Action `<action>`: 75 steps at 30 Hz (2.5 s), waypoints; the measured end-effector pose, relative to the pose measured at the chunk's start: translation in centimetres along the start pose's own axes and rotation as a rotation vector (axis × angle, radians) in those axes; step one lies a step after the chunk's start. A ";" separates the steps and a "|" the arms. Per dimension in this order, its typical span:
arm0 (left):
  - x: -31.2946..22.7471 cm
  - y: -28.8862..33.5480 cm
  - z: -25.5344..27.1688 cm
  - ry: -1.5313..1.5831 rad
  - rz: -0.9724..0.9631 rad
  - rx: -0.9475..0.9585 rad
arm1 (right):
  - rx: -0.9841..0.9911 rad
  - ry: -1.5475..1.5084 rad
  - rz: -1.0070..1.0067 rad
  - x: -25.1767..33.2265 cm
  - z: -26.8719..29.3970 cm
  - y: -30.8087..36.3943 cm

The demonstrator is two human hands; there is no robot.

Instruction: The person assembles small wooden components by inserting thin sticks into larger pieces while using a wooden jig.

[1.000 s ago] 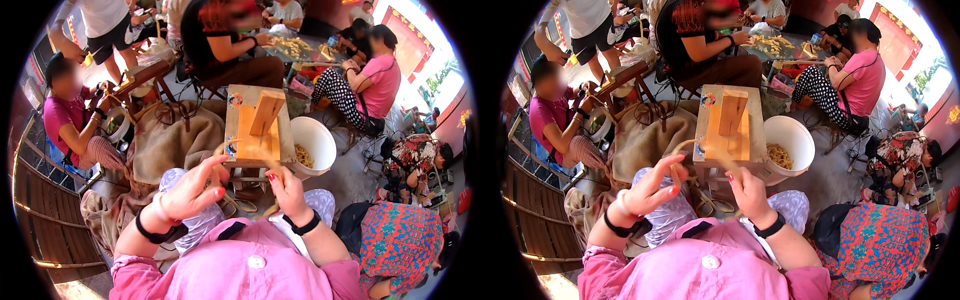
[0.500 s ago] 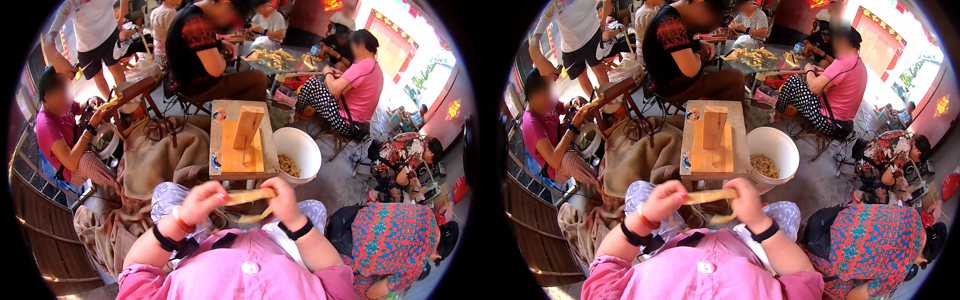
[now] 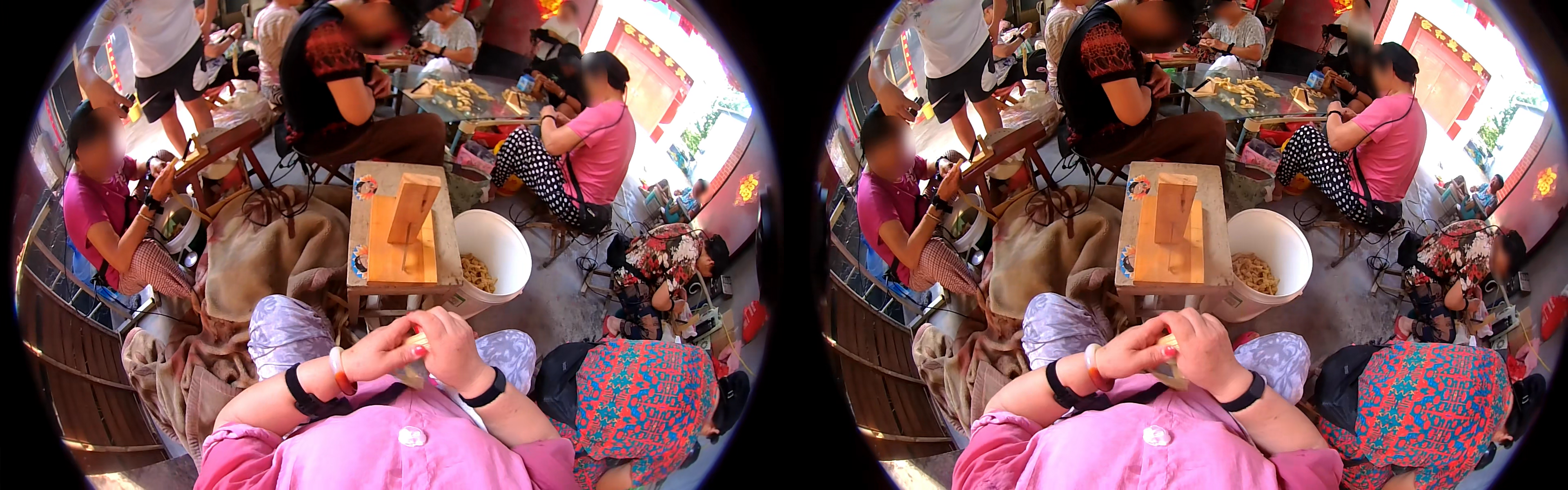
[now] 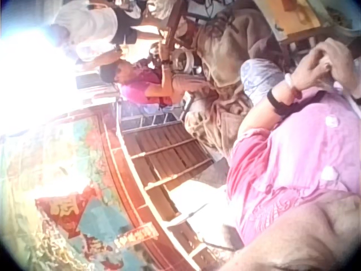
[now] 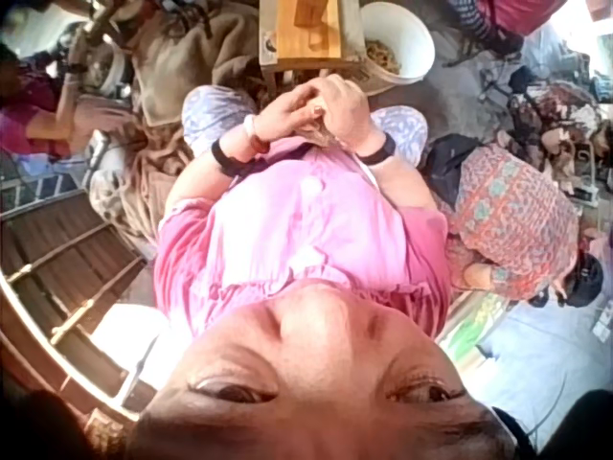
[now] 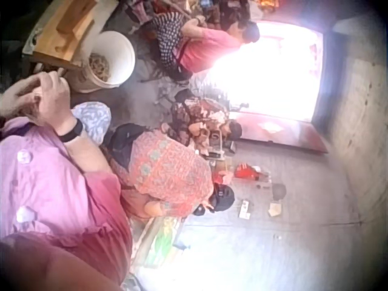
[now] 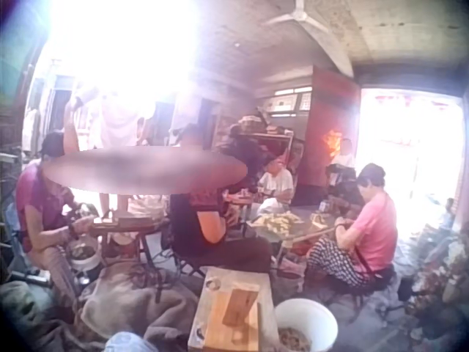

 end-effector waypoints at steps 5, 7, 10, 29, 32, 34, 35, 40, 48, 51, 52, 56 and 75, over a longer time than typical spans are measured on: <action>1.5 1.6 3.8 -0.212 0.187 -0.097 | 0.171 0.045 -0.019 -3.3 0.7 2.8; 2.6 1.6 3.8 -0.034 0.205 -0.002 | 0.217 0.040 0.034 -2.9 0.0 2.8; 2.7 0.5 2.0 0.053 0.158 0.058 | 0.260 0.037 0.056 -1.4 -2.4 2.3; 4.1 -1.2 1.3 0.072 0.008 0.037 | 0.107 -0.009 0.212 -2.7 0.8 2.5; 4.1 -1.5 3.0 -0.060 0.076 -0.065 | -0.001 0.114 0.165 -4.4 1.9 2.1; 4.6 -1.6 4.3 0.041 0.097 -0.134 | -0.142 0.224 0.093 -5.6 1.9 2.3; 4.8 -1.6 4.1 0.405 0.090 -0.097 | -0.143 0.292 0.083 -5.5 1.5 2.7; 2.4 -1.8 2.9 0.626 -0.083 -0.112 | 0.071 -0.078 0.259 -2.1 -1.4 3.3; 0.0 -1.5 0.9 -0.881 -0.387 -0.407 | -0.005 -0.263 -0.015 -3.6 -2.4 3.9; 1.0 -2.1 1.4 -0.788 -0.186 -0.210 | 0.017 -0.120 0.034 -3.3 -2.5 3.9; 1.7 -2.2 1.7 -0.758 -0.106 -0.129 | 0.039 -0.087 0.050 -3.1 -2.5 3.9; 5.3 -2.3 1.7 0.248 0.288 0.242 | -0.020 -0.159 0.031 -2.4 -1.6 3.3; 0.1 -1.7 0.6 -0.756 -0.392 -0.486 | 0.038 -0.298 -0.417 -1.8 -1.9 3.3</action>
Point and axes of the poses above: each hand's wrist, its own y-axis away from the middle knuckle, its own z-axis out of the back of the hand, x = y × z, the point moved 3 cm from there along -y, towards the middle knuckle, and after that the axes turned 10 degrees about z, right-handed, at the moved point
